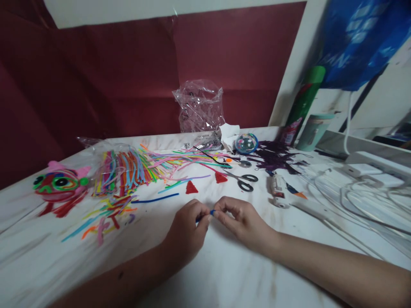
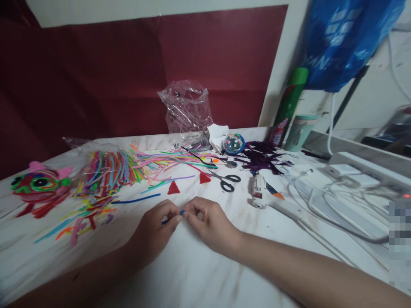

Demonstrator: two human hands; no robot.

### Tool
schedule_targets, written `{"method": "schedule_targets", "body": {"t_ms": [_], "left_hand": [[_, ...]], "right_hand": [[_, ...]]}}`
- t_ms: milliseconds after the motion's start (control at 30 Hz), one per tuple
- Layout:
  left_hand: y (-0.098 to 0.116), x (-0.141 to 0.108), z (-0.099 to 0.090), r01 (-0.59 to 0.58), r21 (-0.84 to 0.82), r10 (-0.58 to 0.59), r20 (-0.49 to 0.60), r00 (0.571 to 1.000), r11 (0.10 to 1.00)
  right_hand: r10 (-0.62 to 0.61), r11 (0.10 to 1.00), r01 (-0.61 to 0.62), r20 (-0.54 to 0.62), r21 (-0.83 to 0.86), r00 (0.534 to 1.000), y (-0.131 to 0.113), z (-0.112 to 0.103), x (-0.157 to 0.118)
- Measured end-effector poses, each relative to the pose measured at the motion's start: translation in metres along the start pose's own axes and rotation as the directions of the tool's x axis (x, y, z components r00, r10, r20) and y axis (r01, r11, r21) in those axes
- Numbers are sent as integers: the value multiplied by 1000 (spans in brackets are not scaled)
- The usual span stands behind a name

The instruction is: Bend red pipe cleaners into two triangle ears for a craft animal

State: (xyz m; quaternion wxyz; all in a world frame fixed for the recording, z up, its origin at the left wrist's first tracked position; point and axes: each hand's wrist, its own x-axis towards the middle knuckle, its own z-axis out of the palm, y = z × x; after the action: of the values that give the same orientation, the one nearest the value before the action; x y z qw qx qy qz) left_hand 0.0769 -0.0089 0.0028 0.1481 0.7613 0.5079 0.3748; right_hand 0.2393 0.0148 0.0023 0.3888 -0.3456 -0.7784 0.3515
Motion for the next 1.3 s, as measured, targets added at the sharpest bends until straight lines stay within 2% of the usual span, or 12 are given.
{"method": "schedule_targets", "body": {"t_ms": [100, 200, 400, 467, 533, 600, 700, 767, 867, 967, 1133, 1300], "left_hand": [[-4, 1, 0, -116, 117, 111, 42, 993, 986], [-6, -1, 2, -206, 215, 190, 91, 978, 955], [-8, -6, 4, -291, 261, 249, 182, 951, 920], [-7, -5, 3, -283, 225, 249, 167, 954, 932], [-5, -3, 0, -201, 144, 188, 99, 977, 969], [-1, 0, -3, -60, 15, 60, 27, 998, 998], [4, 3, -6, 133, -210, -135, 4, 991, 969], [6, 3, -5, 191, -300, -193, 23, 981, 935], [7, 0, -2, 204, -308, -207, 23, 978, 929], [7, 0, 0, 188, -249, -189, 22, 982, 950], [3, 2, -2, 106, -102, -100, 57, 993, 989], [-4, 1, -2, -115, 63, 110, 80, 991, 991]], "right_hand": [[-64, 989, 72, 67, -131, 996, -1, -5, 2], [-167, 954, 199, 151, -225, 974, -3, -10, 3], [-245, 876, 341, 293, -340, 924, 0, -10, 0], [-254, 874, 346, 287, -340, 924, 2, -8, 0], [-200, 930, 252, 207, -269, 958, 2, -7, 0], [-72, 992, 82, 107, -99, 992, 1, -5, 2], [112, 974, -120, 51, 192, 992, -1, -3, 4], [161, 941, -168, 49, 293, 986, -1, 0, 3], [174, 931, -171, 20, 321, 985, -1, 4, 1], [139, 959, -132, -12, 252, 990, 0, 5, -1], [51, 996, -52, 12, 69, 999, 0, 1, 1], [-127, 963, 148, 104, -224, 986, -3, -6, 2]]}}
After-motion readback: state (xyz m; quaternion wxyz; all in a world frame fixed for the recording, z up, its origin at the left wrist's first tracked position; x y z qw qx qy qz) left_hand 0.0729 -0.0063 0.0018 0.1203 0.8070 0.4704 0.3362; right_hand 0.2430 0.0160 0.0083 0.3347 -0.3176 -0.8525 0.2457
